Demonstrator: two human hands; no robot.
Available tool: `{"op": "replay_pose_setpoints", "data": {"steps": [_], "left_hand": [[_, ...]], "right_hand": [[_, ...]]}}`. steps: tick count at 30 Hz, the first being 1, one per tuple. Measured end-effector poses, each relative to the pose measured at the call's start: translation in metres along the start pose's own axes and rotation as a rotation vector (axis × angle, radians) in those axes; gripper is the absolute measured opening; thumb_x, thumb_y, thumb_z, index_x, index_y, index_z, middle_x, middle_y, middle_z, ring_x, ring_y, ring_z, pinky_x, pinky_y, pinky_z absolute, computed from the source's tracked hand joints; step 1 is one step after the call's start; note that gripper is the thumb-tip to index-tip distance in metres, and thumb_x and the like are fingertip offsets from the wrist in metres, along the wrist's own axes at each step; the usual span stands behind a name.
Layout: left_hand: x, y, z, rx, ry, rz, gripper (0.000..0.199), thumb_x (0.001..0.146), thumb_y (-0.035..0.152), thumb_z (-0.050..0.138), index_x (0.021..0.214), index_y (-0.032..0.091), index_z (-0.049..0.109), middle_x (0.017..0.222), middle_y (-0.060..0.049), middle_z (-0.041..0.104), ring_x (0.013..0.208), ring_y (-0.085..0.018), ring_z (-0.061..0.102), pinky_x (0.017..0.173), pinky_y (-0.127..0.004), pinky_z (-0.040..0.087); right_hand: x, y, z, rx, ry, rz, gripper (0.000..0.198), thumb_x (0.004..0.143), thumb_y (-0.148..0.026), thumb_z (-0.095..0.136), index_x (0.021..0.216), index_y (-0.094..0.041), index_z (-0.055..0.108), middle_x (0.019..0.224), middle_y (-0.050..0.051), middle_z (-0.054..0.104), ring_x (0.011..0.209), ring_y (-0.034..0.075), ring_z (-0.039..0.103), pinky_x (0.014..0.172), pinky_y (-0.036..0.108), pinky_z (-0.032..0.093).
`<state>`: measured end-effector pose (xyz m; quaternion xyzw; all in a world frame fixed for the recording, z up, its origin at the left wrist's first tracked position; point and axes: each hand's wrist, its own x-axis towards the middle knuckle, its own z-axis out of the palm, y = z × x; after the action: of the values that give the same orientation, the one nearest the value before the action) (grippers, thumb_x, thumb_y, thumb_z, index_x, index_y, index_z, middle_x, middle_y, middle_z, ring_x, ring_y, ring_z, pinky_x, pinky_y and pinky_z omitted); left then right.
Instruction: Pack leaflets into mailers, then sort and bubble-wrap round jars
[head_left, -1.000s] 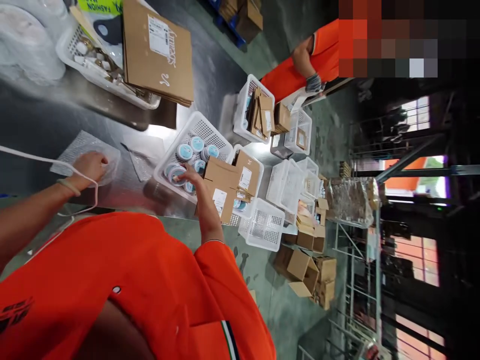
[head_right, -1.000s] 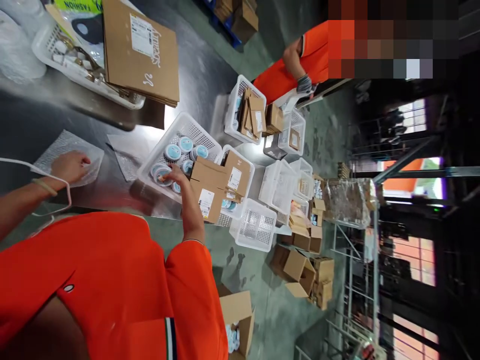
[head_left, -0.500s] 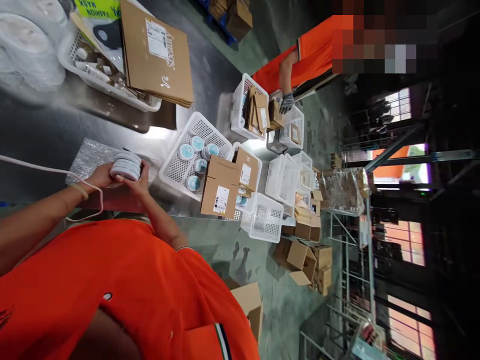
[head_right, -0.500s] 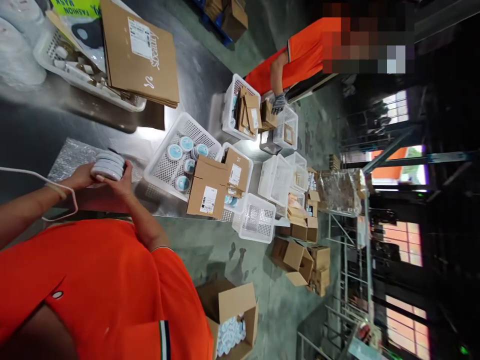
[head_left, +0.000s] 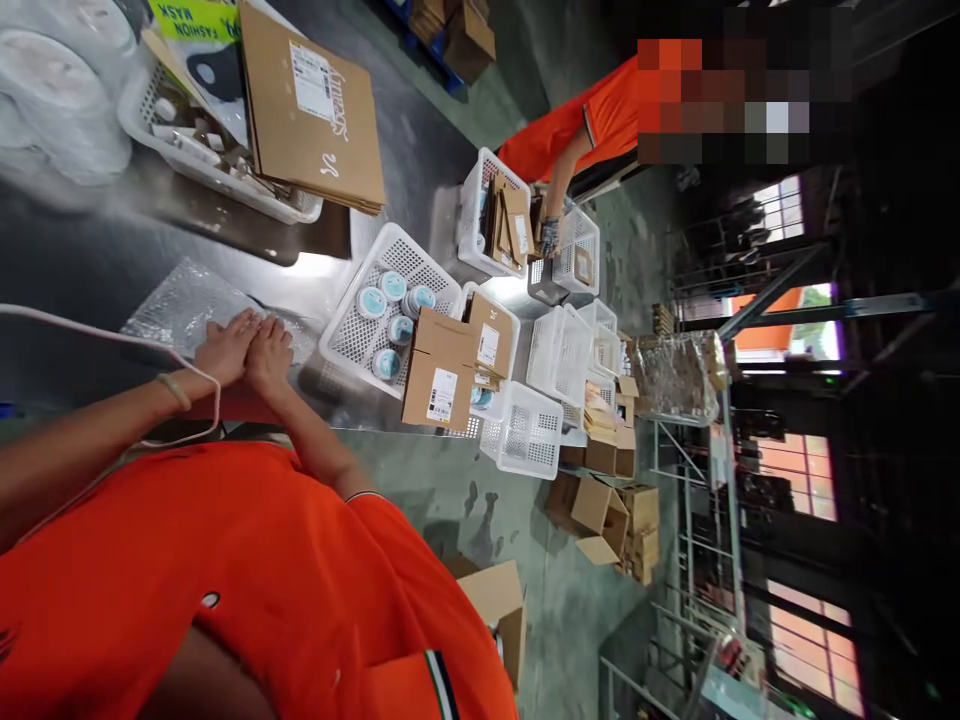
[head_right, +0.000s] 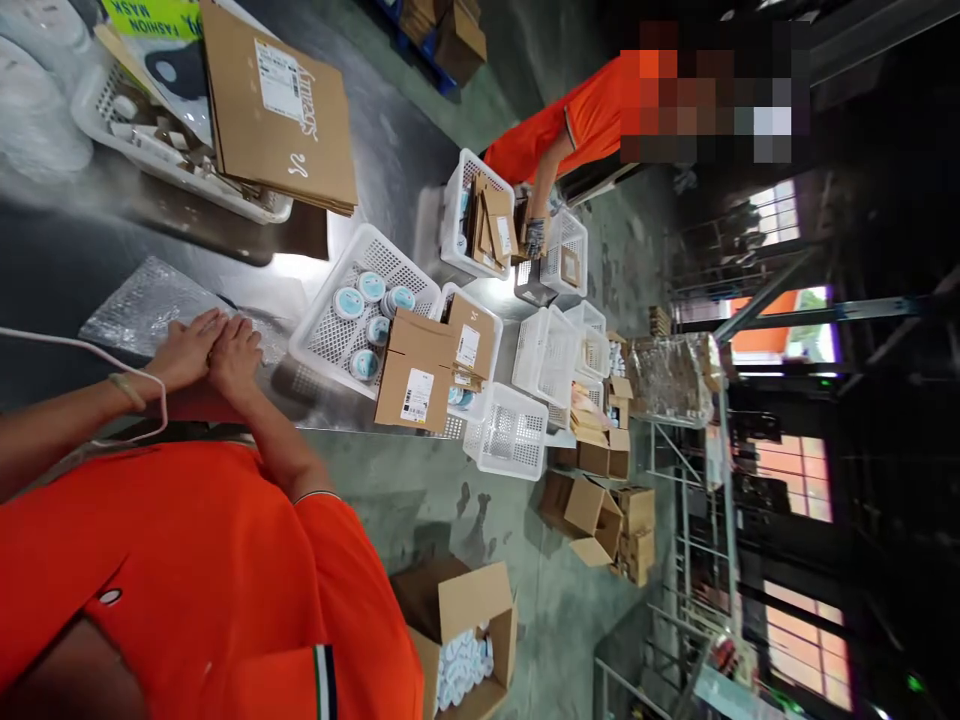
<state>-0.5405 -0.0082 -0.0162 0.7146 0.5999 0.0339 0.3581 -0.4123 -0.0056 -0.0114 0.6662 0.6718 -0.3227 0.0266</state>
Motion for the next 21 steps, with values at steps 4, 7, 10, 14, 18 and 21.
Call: {"op": "replay_pose_setpoints", "data": {"steps": [4,7,10,14,18,21], "left_hand": [[0.004,-0.01,-0.008,0.015,0.016,-0.079,0.091,0.097,0.009,0.054,0.186,-0.001,0.041,0.193,-0.034,0.035,0.181,-0.042,0.037,0.139,-0.065,0.042],[0.001,-0.011,-0.014,0.012,0.019,-0.098,0.091,0.097,0.01,0.056,0.187,0.001,0.043,0.195,-0.03,0.034,0.18,-0.041,0.039,0.141,-0.061,0.04],[-0.011,0.001,-0.013,0.019,0.025,-0.105,0.083,0.107,0.02,0.05,0.188,0.002,0.044,0.199,-0.024,0.029,0.169,-0.05,0.044,0.134,-0.064,0.046],[-0.026,0.017,-0.009,0.03,0.038,-0.074,0.082,0.112,0.022,0.038,0.193,0.015,0.043,0.201,-0.012,0.029,0.158,-0.052,0.048,0.12,-0.062,0.056],[-0.016,0.005,-0.03,0.067,0.048,-0.055,0.092,0.1,0.02,0.06,0.188,-0.002,0.042,0.197,-0.03,0.028,0.163,-0.053,0.05,0.129,-0.069,0.049],[-0.004,-0.014,-0.065,0.082,0.006,-0.042,0.094,0.093,0.014,0.066,0.183,-0.006,0.045,0.193,-0.034,0.032,0.176,-0.049,0.044,0.139,-0.068,0.041]], "right_hand": [[0.005,0.015,-0.011,0.049,-0.091,-0.154,0.124,0.095,-0.024,0.097,0.194,-0.003,0.025,0.192,0.031,0.039,0.175,0.038,0.048,0.145,0.049,0.047],[0.001,0.032,-0.017,0.122,-0.133,-0.188,0.121,0.094,-0.017,0.095,0.191,0.005,0.026,0.19,0.034,0.04,0.18,0.032,0.044,0.148,0.038,0.04],[-0.003,0.036,-0.016,0.163,-0.144,-0.181,0.113,0.098,-0.019,0.092,0.191,0.002,0.03,0.191,0.032,0.041,0.181,0.029,0.044,0.145,0.035,0.043],[0.003,0.02,-0.013,0.132,-0.093,-0.202,0.096,0.106,-0.014,0.081,0.189,0.002,0.036,0.189,0.03,0.046,0.18,0.032,0.046,0.151,0.038,0.035],[0.01,0.012,-0.027,0.243,-0.14,-0.333,0.112,0.099,-0.017,0.093,0.189,0.005,0.031,0.193,0.033,0.038,0.181,0.031,0.044,0.145,0.035,0.046],[0.007,0.02,-0.045,0.381,-0.113,-0.423,0.121,0.095,-0.034,0.103,0.191,-0.008,0.034,0.194,0.027,0.04,0.179,0.031,0.046,0.138,0.038,0.056]]}}
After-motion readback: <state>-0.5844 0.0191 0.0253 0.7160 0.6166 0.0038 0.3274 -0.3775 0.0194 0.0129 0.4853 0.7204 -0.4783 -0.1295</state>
